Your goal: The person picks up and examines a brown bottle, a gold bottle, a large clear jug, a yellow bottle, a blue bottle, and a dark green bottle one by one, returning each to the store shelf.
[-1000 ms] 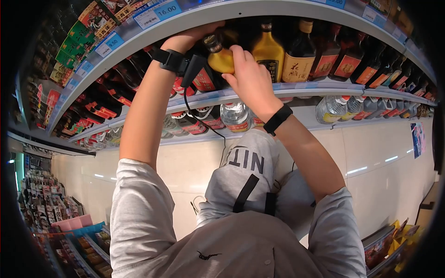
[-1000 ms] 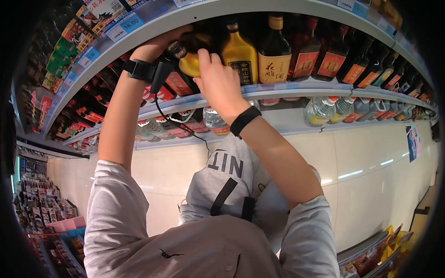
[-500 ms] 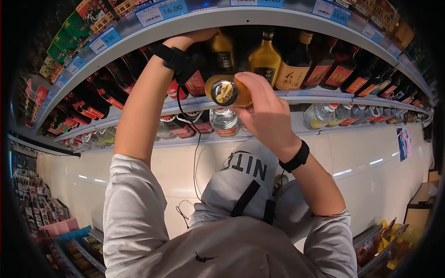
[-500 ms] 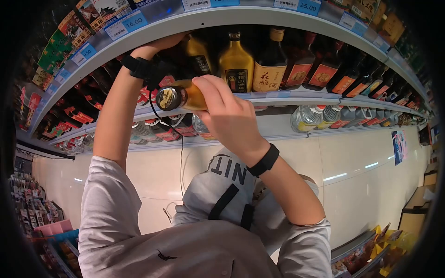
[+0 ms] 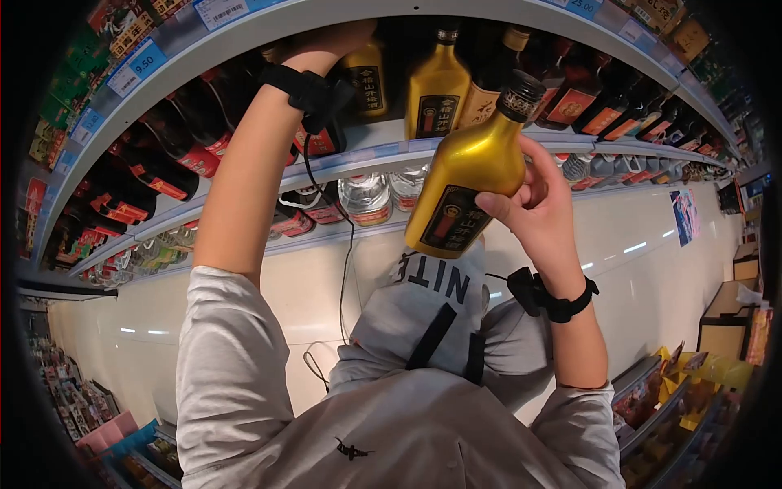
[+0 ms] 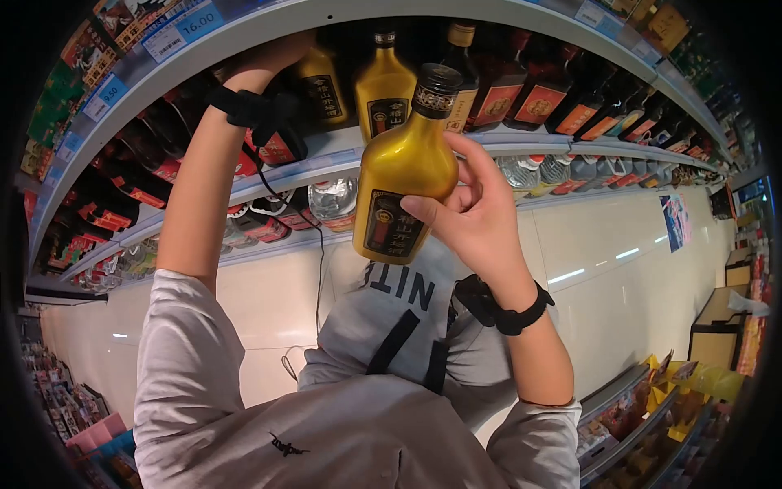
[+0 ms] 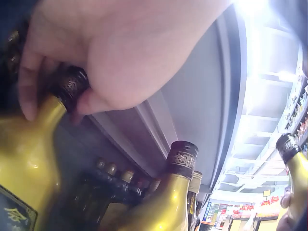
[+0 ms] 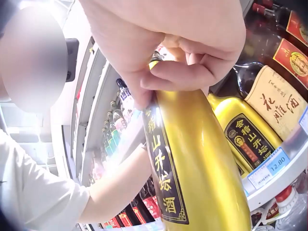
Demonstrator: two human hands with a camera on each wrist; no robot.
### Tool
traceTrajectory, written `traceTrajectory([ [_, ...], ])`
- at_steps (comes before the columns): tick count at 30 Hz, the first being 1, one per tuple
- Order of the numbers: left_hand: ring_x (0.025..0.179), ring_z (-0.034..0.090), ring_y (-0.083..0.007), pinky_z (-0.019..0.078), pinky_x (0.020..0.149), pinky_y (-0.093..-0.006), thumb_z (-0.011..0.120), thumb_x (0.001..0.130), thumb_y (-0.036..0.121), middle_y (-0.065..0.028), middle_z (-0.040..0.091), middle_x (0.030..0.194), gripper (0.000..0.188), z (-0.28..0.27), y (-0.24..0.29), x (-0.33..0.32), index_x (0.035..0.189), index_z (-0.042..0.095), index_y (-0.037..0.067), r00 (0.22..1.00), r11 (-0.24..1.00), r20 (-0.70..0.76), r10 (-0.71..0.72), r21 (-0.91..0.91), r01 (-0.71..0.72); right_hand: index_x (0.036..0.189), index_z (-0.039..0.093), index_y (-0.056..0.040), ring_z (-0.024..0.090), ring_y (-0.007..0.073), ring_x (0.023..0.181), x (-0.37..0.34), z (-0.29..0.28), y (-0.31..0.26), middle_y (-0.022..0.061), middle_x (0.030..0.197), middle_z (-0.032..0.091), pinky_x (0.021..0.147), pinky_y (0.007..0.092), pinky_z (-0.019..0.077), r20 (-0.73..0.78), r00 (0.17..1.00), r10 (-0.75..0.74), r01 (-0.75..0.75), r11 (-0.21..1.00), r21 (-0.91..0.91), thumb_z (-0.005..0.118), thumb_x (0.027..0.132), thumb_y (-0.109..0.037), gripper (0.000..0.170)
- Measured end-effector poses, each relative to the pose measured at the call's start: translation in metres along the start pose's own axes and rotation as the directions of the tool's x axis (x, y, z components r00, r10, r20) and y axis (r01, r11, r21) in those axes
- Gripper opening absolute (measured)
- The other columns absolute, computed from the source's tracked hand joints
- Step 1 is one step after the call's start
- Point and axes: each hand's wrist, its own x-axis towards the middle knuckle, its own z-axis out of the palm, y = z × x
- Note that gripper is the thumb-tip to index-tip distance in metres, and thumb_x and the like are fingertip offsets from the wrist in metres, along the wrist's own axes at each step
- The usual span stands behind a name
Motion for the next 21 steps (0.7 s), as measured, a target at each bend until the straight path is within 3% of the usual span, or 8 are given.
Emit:
traceTrajectory([
  [5,0.089,0.064,-0.0246,0.0498,0.077,-0.0396,0.052,0.096,0.021,-0.0121,0.067,0.096,0.022,0.015,-0.010,-0.036,0.104,0.063,0.004,0.957,0.931,-0.072,0.282,0.263,-0.255,0.136,0.043,0.0022,0.053,-0.0024,0.064,-0.007,-0.006,0.010,0.0073,0.108,0.068,0.054,0.0130,0.0407,-0.039,0.996,0.080,-0.076,0.993,0.094,0.078,0.078,0.002,0.068],
  [6,0.093,0.063,-0.0350,0.0493,0.087,-0.0459,0.062,0.089,0.023,-0.0160,0.065,0.111,0.033,0.007,0.002,-0.059,0.121,0.061,0.013,0.989,0.985,0.149,-0.007,0.173,-0.019,0.137,0.043,0.0022,0.053,-0.0022,0.064,-0.011,-0.009,0.010,0.0079,0.108,0.068,0.054,0.0129,0.0407,-0.052,0.994,0.096,-0.092,0.993,0.073,0.078,0.079,0.002,0.068],
  [11,0.133,0.043,-0.0436,0.0376,0.107,-0.0491,0.061,0.078,0.000,-0.0204,0.053,0.135,0.042,-0.054,0.070,-0.161,0.120,0.062,0.001,0.986,0.941,0.133,0.104,-0.334,-0.054,0.140,0.041,0.0024,0.062,0.0024,0.074,-0.019,-0.031,0.007,0.0104,0.111,0.068,0.060,0.0153,0.0477,-0.047,0.988,0.146,-0.142,0.985,0.094,0.078,0.079,0.001,0.071],
  [13,0.129,0.048,-0.0394,0.0392,0.106,-0.0468,0.069,0.078,0.008,-0.0205,0.055,0.134,0.056,-0.032,0.080,-0.190,0.131,0.052,-0.001,0.913,0.615,0.403,0.063,-0.736,0.282,0.141,0.039,0.0013,0.065,0.0102,0.092,-0.020,-0.034,0.012,0.0123,0.115,0.067,0.076,0.0215,0.0519,0.010,0.984,0.180,-0.177,0.959,0.223,0.075,0.082,0.001,0.070],
  [15,0.127,0.051,-0.0326,0.0398,0.106,-0.0449,0.074,0.079,0.014,-0.0189,0.053,0.135,0.073,-0.003,0.100,-0.218,0.141,0.038,-0.001,0.669,-0.277,0.711,0.215,-0.613,0.740,0.142,0.039,0.0008,0.066,0.0142,0.101,-0.022,-0.033,0.014,0.0133,0.117,0.066,0.084,0.0246,0.0541,0.041,0.980,0.196,-0.200,0.937,0.287,0.074,0.083,0.001,0.069],
  [16,0.127,0.051,-0.0326,0.0398,0.106,-0.0449,0.074,0.079,0.014,-0.0189,0.053,0.135,0.073,0.007,0.106,-0.226,0.141,0.038,-0.001,0.668,-0.279,0.712,0.217,-0.610,0.741,0.143,0.038,0.0001,0.066,0.0134,0.099,-0.024,-0.032,0.015,0.0127,0.117,0.066,0.084,0.0243,0.0537,0.076,0.967,0.244,-0.255,0.902,0.348,0.073,0.084,0.001,0.069],
  [18,0.126,0.050,-0.0234,0.0396,0.106,-0.0414,0.079,0.077,0.022,-0.0157,0.049,0.139,0.091,0.023,0.114,-0.238,0.147,0.027,0.000,0.631,-0.700,0.441,0.638,-0.008,0.714,0.144,0.037,-0.0006,0.066,0.0127,0.097,-0.022,-0.032,0.018,0.0122,0.116,0.066,0.084,0.0240,0.0534,0.113,0.949,0.293,-0.313,0.860,0.404,0.072,0.085,0.001,0.069],
  [21,0.127,0.048,-0.0209,0.0386,0.106,-0.0382,0.082,0.071,0.024,-0.0137,0.047,0.140,0.099,0.034,0.101,-0.253,0.149,0.025,0.001,0.497,-0.532,0.553,0.669,-0.112,0.840,0.146,0.035,-0.0017,0.066,0.0095,0.090,-0.018,-0.032,0.021,0.0105,0.121,0.064,0.074,0.0221,0.0531,0.148,0.930,0.337,-0.365,0.891,0.270,0.070,0.086,0.001,0.069],
])
